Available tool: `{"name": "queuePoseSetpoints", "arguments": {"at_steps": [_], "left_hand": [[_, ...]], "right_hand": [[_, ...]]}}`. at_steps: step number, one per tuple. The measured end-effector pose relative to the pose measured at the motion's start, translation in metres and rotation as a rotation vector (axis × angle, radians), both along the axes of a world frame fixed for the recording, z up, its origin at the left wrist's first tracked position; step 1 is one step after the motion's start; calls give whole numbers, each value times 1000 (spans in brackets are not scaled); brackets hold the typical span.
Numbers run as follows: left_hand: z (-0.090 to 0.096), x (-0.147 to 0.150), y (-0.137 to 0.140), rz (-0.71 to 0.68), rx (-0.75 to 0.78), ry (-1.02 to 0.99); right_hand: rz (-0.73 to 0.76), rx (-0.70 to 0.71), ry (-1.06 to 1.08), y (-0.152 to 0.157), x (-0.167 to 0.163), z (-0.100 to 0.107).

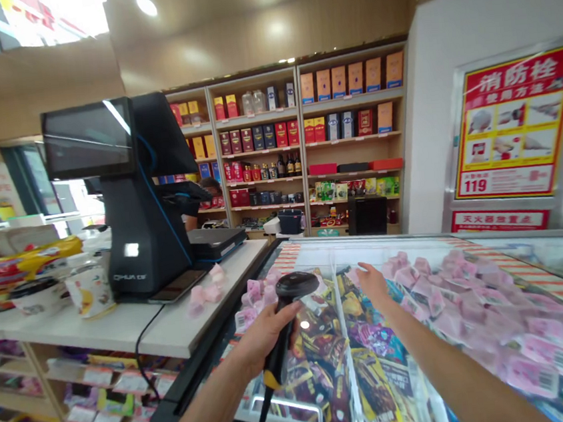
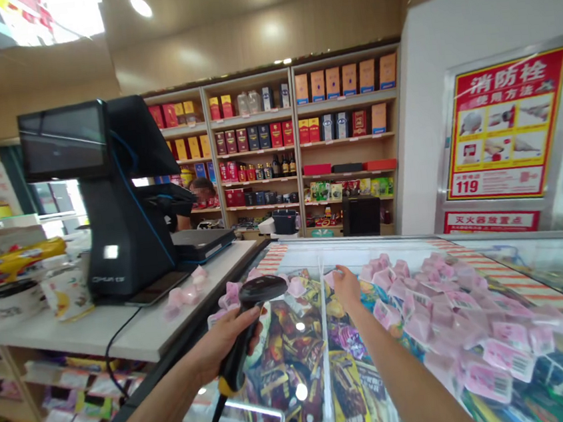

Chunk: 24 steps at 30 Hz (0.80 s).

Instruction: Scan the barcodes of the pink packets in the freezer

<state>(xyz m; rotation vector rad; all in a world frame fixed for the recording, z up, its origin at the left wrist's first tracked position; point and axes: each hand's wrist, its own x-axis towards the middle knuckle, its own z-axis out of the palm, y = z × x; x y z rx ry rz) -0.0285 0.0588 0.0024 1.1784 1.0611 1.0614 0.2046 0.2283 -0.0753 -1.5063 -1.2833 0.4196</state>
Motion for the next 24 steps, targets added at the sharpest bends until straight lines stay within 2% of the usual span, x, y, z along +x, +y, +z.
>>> {"name": "queuePoseSetpoints", "arguments": {"at_steps": [3, 7, 12, 16, 19, 22, 24], "left_hand": [[-1, -10, 1, 58, -21, -9], [-1, -22, 1, 73, -12, -8], [-2, -35, -2, 135, -21, 6], [-2, -38, -4, 166, -47, 4], [-2, -33, -5, 128, -35, 7], [-2, -22, -7, 57, -9, 30], [-3, -15, -7, 23, 2, 39]], "right_hand": [[-71, -54, -331, 2, -19, -7], [-37, -91, -554, 3, -48, -8], [79, -94, -561, 10, -97, -8], [142, -15, -509, 13, -122, -12], [193, 22, -536, 5, -102, -4], [230, -52, -650, -11, -47, 15], [188, -126, -738, -24, -5, 27]]}}
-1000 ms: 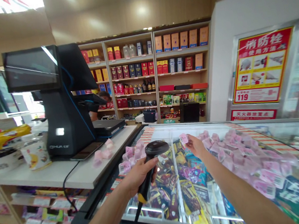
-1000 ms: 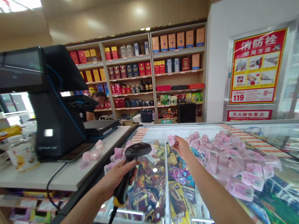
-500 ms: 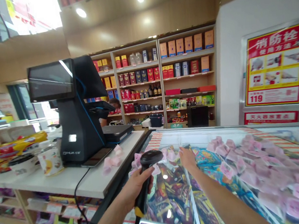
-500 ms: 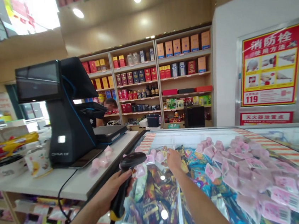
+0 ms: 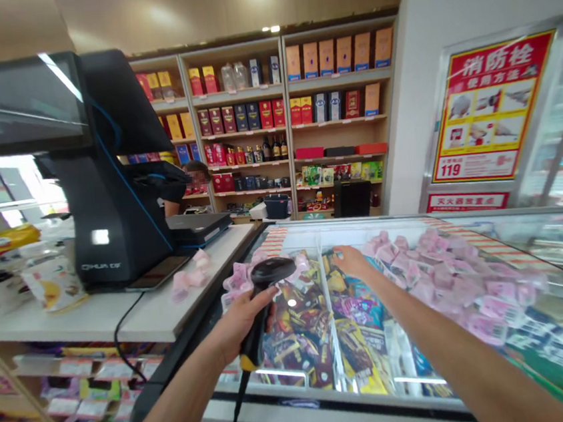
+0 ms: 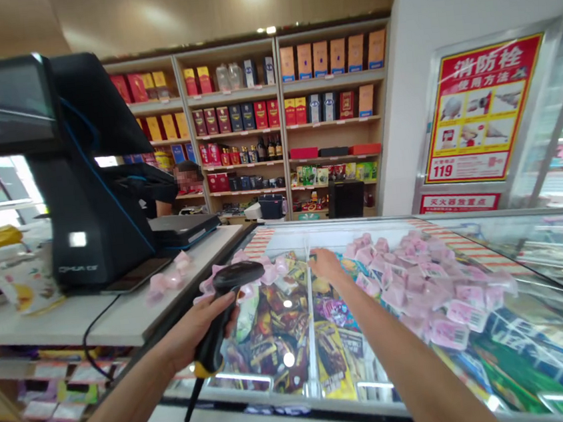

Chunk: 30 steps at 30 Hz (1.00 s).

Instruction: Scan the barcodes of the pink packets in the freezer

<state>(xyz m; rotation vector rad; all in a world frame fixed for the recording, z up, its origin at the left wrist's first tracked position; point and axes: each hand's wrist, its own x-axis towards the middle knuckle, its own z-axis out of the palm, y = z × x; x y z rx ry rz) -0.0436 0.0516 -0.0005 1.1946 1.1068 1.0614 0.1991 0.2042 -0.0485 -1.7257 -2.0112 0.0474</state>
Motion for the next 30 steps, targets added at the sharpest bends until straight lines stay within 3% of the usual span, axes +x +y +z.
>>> {"name": "queuePoseSetpoints", "arguments": {"at_steps": [4, 10, 15, 18, 21, 26, 30], "left_hand": [[-2, 12, -1, -68, -6, -12], [-3, 16, -5, -65, -11, 3], [-3, 16, -3, -60, -43, 14], [-7, 15, -2, -54, -53, 10], [-8, 14, -2, -62, -65, 1], [7, 21, -7, -116, -40, -43], [19, 32, -10, -169, -14, -76]], "right_hand": [[-33, -76, -67, -26, 56, 7], [-207, 70, -182, -55, 79, 10], [-193, -188, -340, -78, 97, 14], [-140, -222, -447, -82, 102, 9], [-116, -99, -414, -73, 97, 6], [61, 253, -9, -44, 60, 5], [151, 360, 195, -25, 26, 2]]}}
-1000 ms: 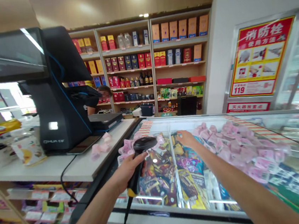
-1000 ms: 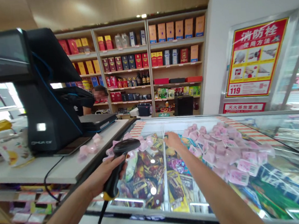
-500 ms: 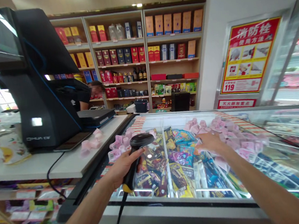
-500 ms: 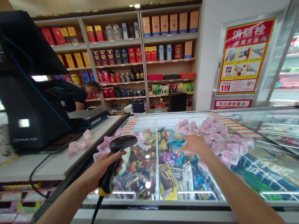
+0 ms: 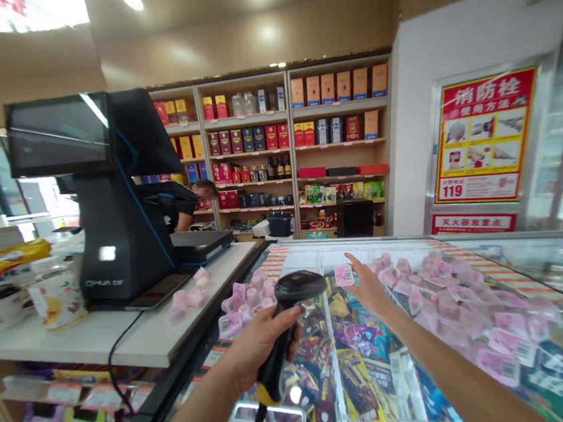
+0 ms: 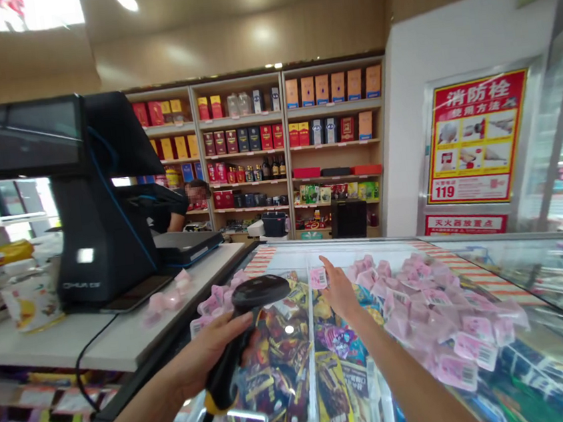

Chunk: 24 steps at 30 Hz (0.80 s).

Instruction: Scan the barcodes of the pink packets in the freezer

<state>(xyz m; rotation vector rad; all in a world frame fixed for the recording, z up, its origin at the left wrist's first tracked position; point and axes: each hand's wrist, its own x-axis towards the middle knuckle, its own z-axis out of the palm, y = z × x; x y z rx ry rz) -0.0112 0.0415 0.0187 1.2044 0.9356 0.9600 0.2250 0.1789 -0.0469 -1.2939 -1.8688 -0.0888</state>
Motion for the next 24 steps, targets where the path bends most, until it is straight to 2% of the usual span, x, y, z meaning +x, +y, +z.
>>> {"name": "queuePoseSetpoints", "arguments": {"at_steps": [4, 9, 14, 17, 20, 24], "left_hand": [[2, 10, 1, -14, 29, 8], [-2, 15, 6, 1, 33, 97], [-8, 4, 23, 122, 44, 121], [-10, -6, 31, 194, 41, 91], [-9, -13, 32, 270, 2, 72], [-6, -23, 28, 315, -1, 70]], "right_hand": [[28, 38, 60, 9, -17, -4], [-10, 43, 59, 15, -22, -5], [-212, -107, 21, 28, -20, -24], [-272, -190, -9, 38, -27, -38], [-279, -232, -45, 47, -45, -44], [-284, -350, -72, 52, -84, -42]]}}
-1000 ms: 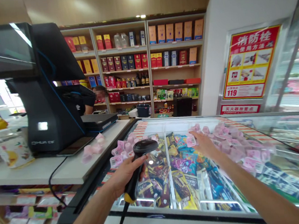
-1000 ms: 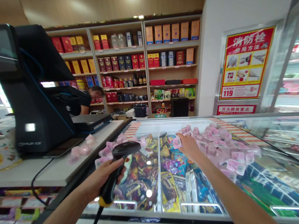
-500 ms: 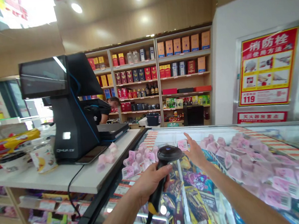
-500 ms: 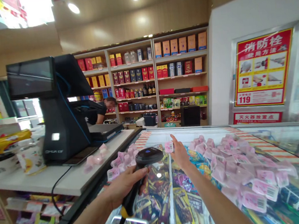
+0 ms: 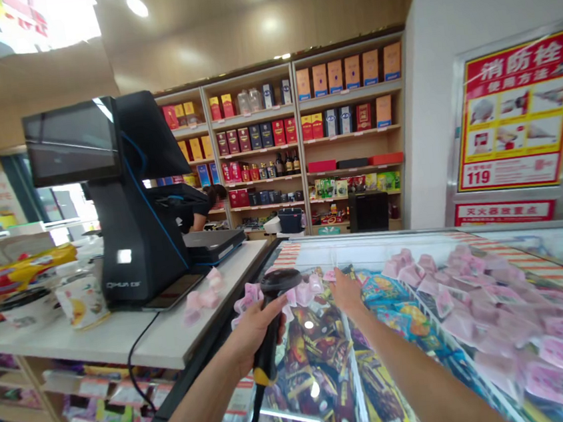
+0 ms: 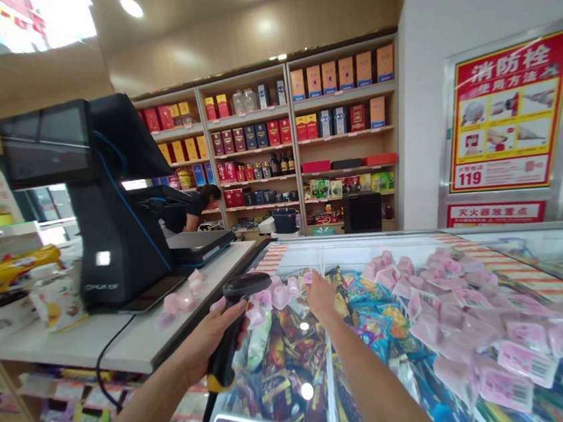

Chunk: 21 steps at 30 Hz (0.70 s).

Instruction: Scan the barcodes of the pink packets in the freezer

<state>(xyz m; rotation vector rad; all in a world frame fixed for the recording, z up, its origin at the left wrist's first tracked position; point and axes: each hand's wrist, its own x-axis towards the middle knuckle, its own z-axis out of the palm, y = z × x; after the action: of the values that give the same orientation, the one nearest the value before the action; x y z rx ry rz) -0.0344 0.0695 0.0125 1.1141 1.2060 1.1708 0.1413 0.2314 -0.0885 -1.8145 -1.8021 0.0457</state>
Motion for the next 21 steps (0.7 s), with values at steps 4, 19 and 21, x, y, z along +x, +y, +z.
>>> {"name": "queuePoseSetpoints", "arguments": {"at_steps": [4, 19, 21], "left_hand": [[-1, -5, 2, -11, -18, -4], [0, 16, -6, -73, 9, 11], [-1, 15, -10, -106, -7, 19]], "right_hand": [[45, -53, -10, -1, -26, 5], [-363, 105, -398, -20, 152, 30], [-320, 134, -408, -21, 155, 27]]}}
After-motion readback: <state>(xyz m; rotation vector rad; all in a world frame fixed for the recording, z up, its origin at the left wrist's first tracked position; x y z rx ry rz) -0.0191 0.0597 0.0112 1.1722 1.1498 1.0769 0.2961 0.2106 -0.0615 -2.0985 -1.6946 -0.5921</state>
